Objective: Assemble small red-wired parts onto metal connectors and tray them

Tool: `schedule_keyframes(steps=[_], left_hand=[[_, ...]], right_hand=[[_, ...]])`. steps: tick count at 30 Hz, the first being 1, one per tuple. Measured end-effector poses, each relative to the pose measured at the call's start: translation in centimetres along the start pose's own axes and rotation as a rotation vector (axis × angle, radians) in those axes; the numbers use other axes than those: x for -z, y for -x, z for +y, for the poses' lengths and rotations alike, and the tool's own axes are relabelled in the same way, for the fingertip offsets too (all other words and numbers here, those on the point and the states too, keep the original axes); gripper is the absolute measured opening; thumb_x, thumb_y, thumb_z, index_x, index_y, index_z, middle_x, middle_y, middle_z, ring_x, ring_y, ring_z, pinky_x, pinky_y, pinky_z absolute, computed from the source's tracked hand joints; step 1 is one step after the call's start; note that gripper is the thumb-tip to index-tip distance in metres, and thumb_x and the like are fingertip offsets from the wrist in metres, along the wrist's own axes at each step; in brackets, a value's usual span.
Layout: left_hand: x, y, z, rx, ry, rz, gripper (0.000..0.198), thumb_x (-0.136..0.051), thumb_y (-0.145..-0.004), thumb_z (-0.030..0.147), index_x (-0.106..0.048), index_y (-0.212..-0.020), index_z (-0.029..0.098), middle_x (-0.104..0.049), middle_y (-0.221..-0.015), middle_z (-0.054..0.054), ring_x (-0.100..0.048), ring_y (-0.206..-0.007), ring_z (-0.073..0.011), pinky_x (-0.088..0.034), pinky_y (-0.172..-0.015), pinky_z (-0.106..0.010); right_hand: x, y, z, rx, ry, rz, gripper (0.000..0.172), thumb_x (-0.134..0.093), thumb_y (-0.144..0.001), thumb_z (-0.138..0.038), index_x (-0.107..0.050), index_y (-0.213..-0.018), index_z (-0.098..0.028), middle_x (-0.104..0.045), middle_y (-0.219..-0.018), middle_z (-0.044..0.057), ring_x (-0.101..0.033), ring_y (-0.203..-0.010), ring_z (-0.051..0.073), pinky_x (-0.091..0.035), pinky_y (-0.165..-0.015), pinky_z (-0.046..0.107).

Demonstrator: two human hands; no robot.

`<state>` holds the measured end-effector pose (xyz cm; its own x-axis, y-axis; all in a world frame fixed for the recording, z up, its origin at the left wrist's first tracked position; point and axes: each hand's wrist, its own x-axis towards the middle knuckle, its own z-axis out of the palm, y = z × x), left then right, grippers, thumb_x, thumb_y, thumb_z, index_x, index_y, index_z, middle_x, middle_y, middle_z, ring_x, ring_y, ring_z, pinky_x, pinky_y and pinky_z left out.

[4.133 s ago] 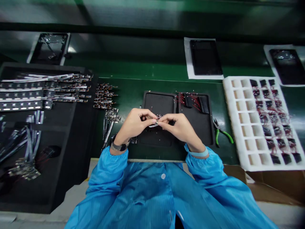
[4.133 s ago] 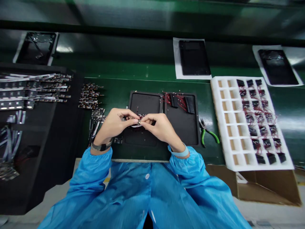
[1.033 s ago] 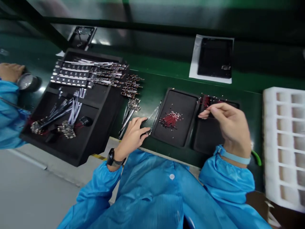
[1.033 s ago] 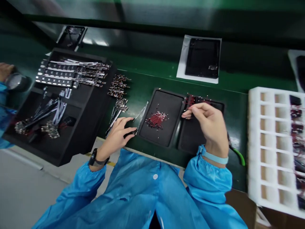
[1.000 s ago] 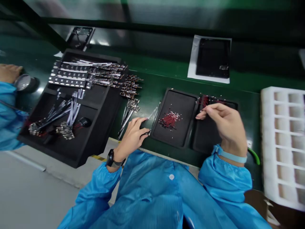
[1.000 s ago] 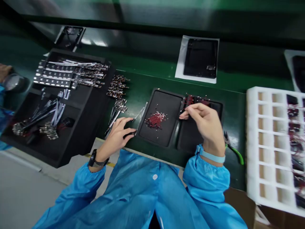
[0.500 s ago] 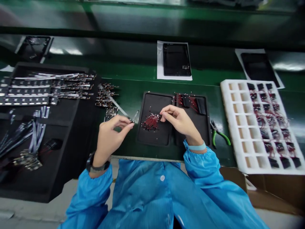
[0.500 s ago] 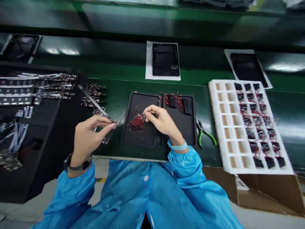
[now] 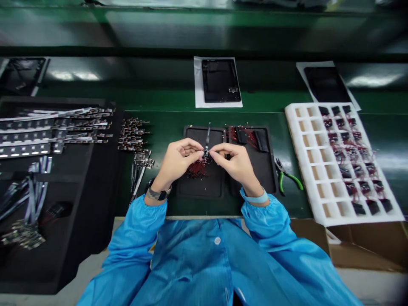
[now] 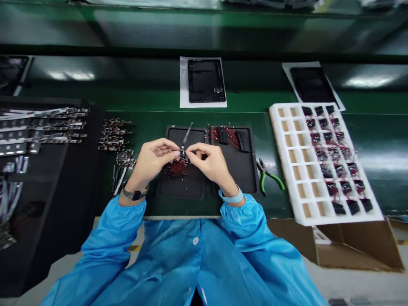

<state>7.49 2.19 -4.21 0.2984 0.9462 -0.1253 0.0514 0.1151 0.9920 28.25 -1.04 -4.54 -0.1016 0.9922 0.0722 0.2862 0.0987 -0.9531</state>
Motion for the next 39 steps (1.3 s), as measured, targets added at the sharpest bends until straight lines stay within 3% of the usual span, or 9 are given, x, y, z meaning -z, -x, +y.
schedule_keyframes(steps=[3,7,12,17,26,31,39], left_hand=[[0.0,0.1,-0.2,0.013,0.013,0.025,0.02,-0.084,-0.077,0.03,-0.076,-0.091,0.018,-0.076,-0.083,-0.005,-0.072,-0.075,-0.0173,-0.059,-0.075,-0.031],[0.2,0.1,-0.3,0.017,0.014,0.055,0.019,-0.085,-0.077,0.03,-0.077,-0.09,0.019,-0.078,-0.088,-0.006,-0.072,-0.078,-0.0172,-0.059,-0.077,-0.031],[-0.1,0.1,-0.1,0.04,0.054,0.041,0.019,-0.084,-0.077,0.03,-0.076,-0.09,0.019,-0.075,-0.078,-0.004,-0.072,-0.072,-0.0169,-0.059,-0.074,-0.031],[-0.4,0.3,-0.1,0.061,0.085,0.039,0.019,-0.086,-0.076,0.029,-0.075,-0.089,0.018,-0.075,-0.077,-0.003,-0.072,-0.07,-0.0164,-0.059,-0.072,-0.03],[-0.6,0.4,-0.2,0.076,0.04,0.038,0.019,-0.086,-0.077,0.027,-0.077,-0.088,0.015,-0.074,-0.067,-0.004,-0.069,-0.061,-0.0146,-0.051,-0.056,-0.023],[-0.7,0.5,-0.4,0.017,-0.02,0.047,0.013,-0.084,-0.077,0.022,-0.077,-0.085,0.014,-0.074,-0.068,-0.004,-0.07,-0.061,-0.014,-0.054,-0.059,-0.024],[0.6,0.3,-0.2,0.073,0.022,-0.13,0.016,-0.086,-0.076,0.023,-0.077,-0.082,0.013,-0.073,-0.064,-0.004,-0.067,-0.055,-0.013,-0.055,-0.054,-0.022]], right_hand=[[-0.1,-0.1,-0.3,0.004,0.011,0.002,0.018,-0.072,-0.092,-0.036,-0.078,-0.089,-0.019,-0.065,-0.068,0.0,-0.054,-0.063,0.014,-0.043,-0.062,0.029],[-0.2,-0.1,-0.4,-0.02,0.017,0.013,0.016,-0.073,-0.091,-0.034,-0.08,-0.088,-0.02,-0.054,-0.061,-0.002,-0.045,-0.059,0.013,-0.039,-0.059,0.029],[-0.3,0.0,-0.2,-0.029,0.023,0.025,0.013,-0.073,-0.09,-0.031,-0.081,-0.089,-0.021,-0.042,-0.058,-0.004,-0.037,-0.057,0.012,-0.032,-0.057,0.029],[-0.4,0.1,0.1,-0.015,0.049,0.012,0.013,-0.073,-0.09,-0.03,-0.081,-0.089,-0.021,-0.039,-0.057,-0.005,-0.034,-0.056,0.012,-0.03,-0.057,0.029],[-0.1,0.1,-0.2,-0.014,0.109,-0.053,0.017,-0.071,-0.091,-0.029,-0.08,-0.088,-0.016,-0.033,-0.056,-0.007,-0.029,-0.056,0.01,-0.027,-0.057,0.028],[0.1,0.1,-0.2,-0.032,0.153,-0.088,0.019,-0.07,-0.092,-0.029,-0.079,-0.087,-0.014,-0.034,-0.057,-0.007,-0.03,-0.057,0.01,-0.027,-0.059,0.028],[1.0,-0.1,-0.4,-0.137,0.027,-0.255,0.024,-0.074,-0.091,-0.038,-0.081,-0.088,-0.015,-0.037,-0.058,-0.006,-0.032,-0.058,0.01,-0.029,-0.058,0.028]])
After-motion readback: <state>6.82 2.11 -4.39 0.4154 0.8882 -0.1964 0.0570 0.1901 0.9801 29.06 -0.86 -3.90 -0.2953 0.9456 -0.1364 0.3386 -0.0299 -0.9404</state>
